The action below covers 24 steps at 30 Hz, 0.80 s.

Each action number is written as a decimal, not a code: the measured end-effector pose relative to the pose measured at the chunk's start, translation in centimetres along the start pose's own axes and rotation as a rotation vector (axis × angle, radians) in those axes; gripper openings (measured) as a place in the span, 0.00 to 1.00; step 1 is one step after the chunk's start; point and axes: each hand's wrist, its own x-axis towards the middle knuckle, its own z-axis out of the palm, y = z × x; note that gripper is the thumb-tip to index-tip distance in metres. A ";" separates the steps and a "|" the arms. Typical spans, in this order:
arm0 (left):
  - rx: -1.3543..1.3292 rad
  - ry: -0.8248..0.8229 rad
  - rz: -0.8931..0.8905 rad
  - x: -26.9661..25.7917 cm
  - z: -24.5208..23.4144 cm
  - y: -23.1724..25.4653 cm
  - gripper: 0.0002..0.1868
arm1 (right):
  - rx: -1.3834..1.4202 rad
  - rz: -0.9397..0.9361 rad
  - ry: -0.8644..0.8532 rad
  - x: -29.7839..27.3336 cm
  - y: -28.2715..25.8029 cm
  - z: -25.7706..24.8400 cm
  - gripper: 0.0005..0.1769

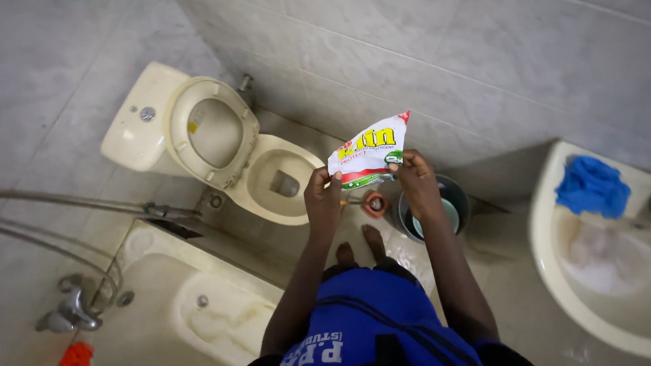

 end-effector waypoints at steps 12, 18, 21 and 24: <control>-0.183 -0.150 -0.091 -2.6 4.5 0.3 0.11 | 0.075 -0.049 0.124 -5.3 -2.4 -4.5 0.13; -0.170 -0.189 -0.090 -4.4 7.9 0.6 0.10 | 0.043 -0.045 0.190 -7.1 -4.5 -7.0 0.14; -0.185 -0.196 -0.142 -5.1 10.0 1.9 0.10 | 0.089 -0.082 0.185 -8.2 -5.5 -8.6 0.13; -0.176 -0.247 -0.092 -6.3 11.4 1.3 0.10 | 0.055 -0.068 0.246 -9.4 -5.7 -10.8 0.14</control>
